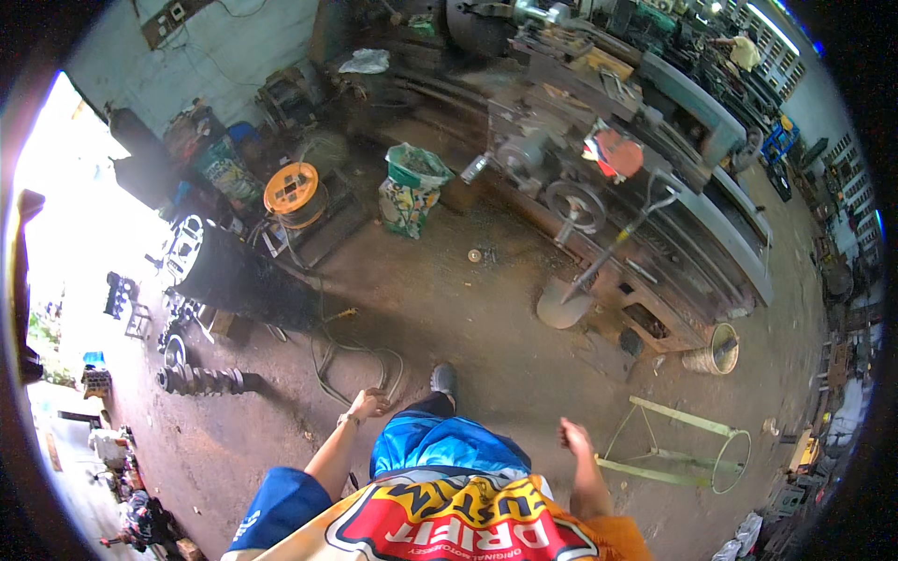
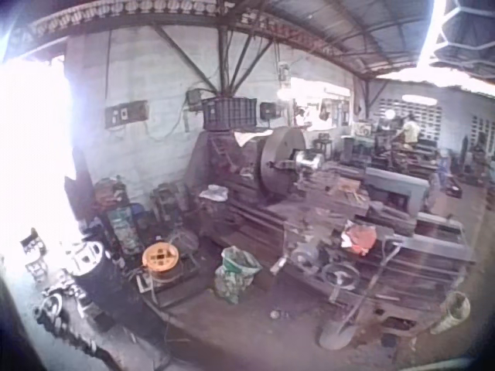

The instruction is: The person gathers metal shavings by hand and places them into a sack. Then, using a broom and dustpan, the person sweeps additional shavings from the floor and machine surfaces into the dustpan.

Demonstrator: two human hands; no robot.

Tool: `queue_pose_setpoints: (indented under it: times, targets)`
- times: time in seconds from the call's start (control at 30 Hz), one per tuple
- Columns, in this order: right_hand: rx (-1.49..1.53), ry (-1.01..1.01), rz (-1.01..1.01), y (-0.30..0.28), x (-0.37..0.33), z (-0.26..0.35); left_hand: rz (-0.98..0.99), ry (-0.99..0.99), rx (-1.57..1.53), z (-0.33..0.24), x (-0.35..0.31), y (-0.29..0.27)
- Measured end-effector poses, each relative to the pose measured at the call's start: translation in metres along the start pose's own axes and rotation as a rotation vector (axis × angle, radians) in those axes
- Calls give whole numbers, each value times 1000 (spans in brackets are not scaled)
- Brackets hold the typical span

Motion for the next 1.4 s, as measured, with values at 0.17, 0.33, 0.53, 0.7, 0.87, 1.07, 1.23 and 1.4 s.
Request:
queue_pose_setpoints:
  times: [0.17,0.33,0.53,0.7,0.87,1.07,1.23,1.4]
  targets:
    - [-691,-469,244,210,58,181,-11,-4,-61,-49,0,-60]
    - [-177,-262,449,371,88,333,-144,-60,-141,-56,11,-104]
    - [269,-20,629,531,163,458,-187,-211,-323,-43,27,-133]
    - [486,63,438,643,295,561,-283,-336,-449,-70,36,-173]
    - [718,255,226,723,427,652,-351,-397,-526,-181,32,-236]
    - [703,439,103,757,532,671,-433,-307,-480,-329,65,-296]
    - [370,66,153,744,559,648,-288,-392,-291,-411,119,-338]
    - [354,-169,-54,730,490,661,-118,-206,-112,-476,182,-390]
Point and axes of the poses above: each hand's wrist, its own x-axis towards the middle knuckle, its own y-axis out of the palm, z = x × y, the point moved 2 cm from there along x, towards the middle knuckle, and after that the axes turned 4 degrees about z, right-handed, at the moved point
